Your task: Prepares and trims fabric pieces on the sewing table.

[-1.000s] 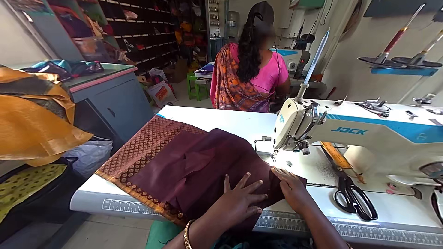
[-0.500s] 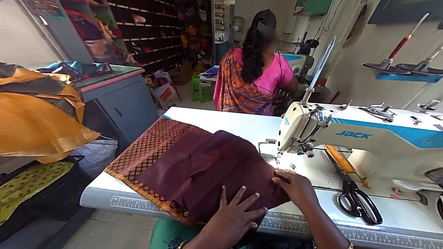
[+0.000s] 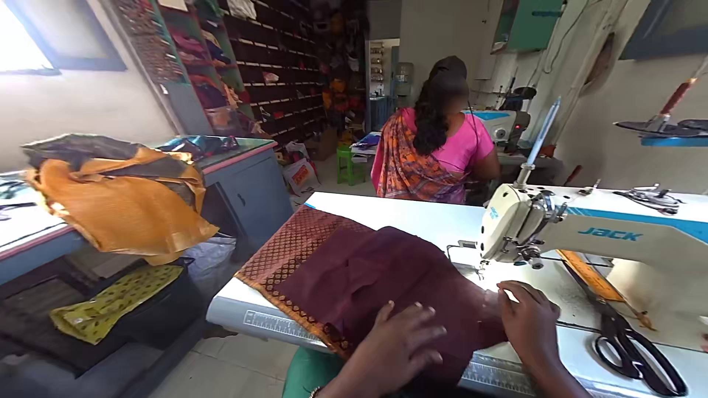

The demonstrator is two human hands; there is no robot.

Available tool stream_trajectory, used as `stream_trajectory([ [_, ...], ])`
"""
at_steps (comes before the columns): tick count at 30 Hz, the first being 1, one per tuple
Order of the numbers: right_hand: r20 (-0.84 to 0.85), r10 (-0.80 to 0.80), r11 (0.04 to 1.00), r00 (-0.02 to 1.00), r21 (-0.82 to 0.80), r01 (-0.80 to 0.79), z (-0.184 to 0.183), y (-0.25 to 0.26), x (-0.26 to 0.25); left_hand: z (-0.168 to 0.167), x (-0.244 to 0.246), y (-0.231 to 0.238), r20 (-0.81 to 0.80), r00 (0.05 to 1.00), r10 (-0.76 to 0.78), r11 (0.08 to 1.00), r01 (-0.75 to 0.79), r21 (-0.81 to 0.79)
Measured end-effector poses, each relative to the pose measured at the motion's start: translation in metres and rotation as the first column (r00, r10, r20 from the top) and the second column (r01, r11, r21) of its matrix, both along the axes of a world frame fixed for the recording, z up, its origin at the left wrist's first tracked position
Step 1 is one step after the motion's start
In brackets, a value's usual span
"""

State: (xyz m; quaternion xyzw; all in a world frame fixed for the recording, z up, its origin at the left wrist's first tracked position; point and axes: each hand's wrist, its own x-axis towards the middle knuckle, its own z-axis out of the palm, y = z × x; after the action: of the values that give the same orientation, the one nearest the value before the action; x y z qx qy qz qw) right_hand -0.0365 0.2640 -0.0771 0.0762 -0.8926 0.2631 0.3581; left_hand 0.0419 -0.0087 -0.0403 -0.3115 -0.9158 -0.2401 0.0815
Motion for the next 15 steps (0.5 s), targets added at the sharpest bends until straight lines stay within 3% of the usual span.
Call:
stream_trajectory([
  [3, -0.154, -0.036, 0.999, 0.988, 0.027, 0.04, -0.007, -0.002, 0.011, 0.022, -0.023, -0.033, 0.04, 0.926, 0.375, 0.92, -0.366, -0.138],
  [5, -0.18, -0.049, 0.998, 0.982, 0.018, 0.053, -0.01, -0.002, 0.014, 0.029, -0.042, -0.053, 0.123, 0.856, 0.502, 0.854, -0.468, -0.228],
  [11, -0.16, -0.037, 0.998, 0.986, -0.052, 0.029, -0.009, 0.001, 0.014, 0.03, -0.071, -0.063, 0.204, 0.772, 0.603, 0.793, -0.548, -0.267],
  [15, -0.167, 0.07, 0.986, 0.984, -0.138, -0.093, -0.01, 0.001, 0.017, 0.049, -0.067, -0.044, 0.109, 0.725, 0.68, 0.731, -0.658, -0.179],
])
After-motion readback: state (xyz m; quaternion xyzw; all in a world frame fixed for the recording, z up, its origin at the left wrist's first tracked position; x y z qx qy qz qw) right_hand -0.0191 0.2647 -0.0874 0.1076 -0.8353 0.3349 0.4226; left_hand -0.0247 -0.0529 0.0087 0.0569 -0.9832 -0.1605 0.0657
